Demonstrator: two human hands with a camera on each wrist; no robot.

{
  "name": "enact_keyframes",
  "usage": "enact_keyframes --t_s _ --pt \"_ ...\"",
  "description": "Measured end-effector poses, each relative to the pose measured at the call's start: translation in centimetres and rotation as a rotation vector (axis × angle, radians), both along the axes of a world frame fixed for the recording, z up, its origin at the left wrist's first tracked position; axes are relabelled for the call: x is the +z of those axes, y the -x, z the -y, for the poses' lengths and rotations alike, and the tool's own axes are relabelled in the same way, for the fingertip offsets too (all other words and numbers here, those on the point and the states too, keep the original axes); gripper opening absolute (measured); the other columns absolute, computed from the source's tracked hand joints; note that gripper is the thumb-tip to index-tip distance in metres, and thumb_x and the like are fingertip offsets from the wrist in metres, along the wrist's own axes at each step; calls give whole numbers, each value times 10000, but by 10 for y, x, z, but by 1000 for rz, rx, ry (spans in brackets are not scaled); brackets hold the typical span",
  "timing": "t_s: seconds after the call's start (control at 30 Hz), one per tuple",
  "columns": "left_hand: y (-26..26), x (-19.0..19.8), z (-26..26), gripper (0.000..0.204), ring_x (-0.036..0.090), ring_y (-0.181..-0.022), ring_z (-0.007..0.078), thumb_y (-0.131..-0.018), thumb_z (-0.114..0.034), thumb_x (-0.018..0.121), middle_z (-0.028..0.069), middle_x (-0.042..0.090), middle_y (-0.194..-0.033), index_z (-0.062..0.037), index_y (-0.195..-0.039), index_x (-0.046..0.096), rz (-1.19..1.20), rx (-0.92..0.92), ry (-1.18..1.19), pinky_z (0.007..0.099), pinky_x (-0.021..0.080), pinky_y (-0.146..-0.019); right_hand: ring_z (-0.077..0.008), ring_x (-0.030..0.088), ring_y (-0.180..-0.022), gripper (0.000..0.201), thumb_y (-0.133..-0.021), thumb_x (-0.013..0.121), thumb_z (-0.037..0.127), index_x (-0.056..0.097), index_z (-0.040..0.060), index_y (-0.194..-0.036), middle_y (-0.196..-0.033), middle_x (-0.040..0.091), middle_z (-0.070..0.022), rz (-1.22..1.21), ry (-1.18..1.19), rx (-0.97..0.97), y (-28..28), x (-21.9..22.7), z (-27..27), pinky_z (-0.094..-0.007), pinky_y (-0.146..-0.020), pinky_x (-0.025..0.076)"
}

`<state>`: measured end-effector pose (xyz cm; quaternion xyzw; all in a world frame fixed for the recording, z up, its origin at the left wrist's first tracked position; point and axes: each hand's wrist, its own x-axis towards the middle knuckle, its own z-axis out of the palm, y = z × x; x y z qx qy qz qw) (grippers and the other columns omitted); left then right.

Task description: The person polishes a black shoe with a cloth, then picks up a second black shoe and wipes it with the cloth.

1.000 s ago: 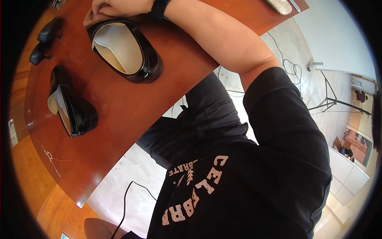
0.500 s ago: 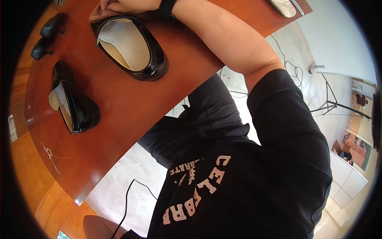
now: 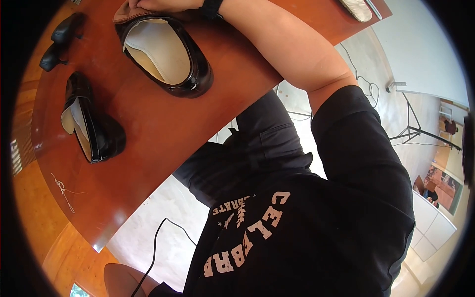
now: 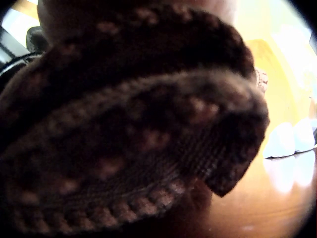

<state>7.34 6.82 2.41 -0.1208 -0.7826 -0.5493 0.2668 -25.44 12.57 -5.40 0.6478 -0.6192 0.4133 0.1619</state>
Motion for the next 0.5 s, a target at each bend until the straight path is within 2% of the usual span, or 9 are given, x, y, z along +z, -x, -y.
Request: enact_keyframes --t_s 0.23,0.33,0.43,0.5 --pt "4 -2 1 519 534 -1285 291 -952 -214 593 151 501 -1436 -35 -1420 456 -7 12 2 473 274 -1189 -327 621 -918 191 -886 724 230 734 67 -785 -820 712 -124 -39 62 25 2 -3 2 -426 -829 524" --pt "2 -1 0 524 533 -1288 290 -951 -212 594 150 499 -1441 -35 -1425 454 -12 10 7 472 271 -1191 -333 619 -922 154 -885 712 201 753 70 -816 -868 712 -136 2 156 56 -1 -2 5 -427 -837 523" --pt "9 0 2 529 532 -1290 289 -951 -211 595 150 497 -1446 -36 -1430 452 -17 2 30 471 268 -1194 -341 621 -923 129 -882 695 169 763 64 -856 -925 702 -148 -31 113 195 -4 4 6 -433 -840 523" --pt "8 -1 4 533 532 -1292 288 -951 -210 595 149 496 -1449 -36 -1433 450 -19 23 17 470 266 -1195 -346 622 -935 120 -877 684 150 761 58 -868 -949 690 -159 -40 -3 211 1 2 10 -436 -846 521"
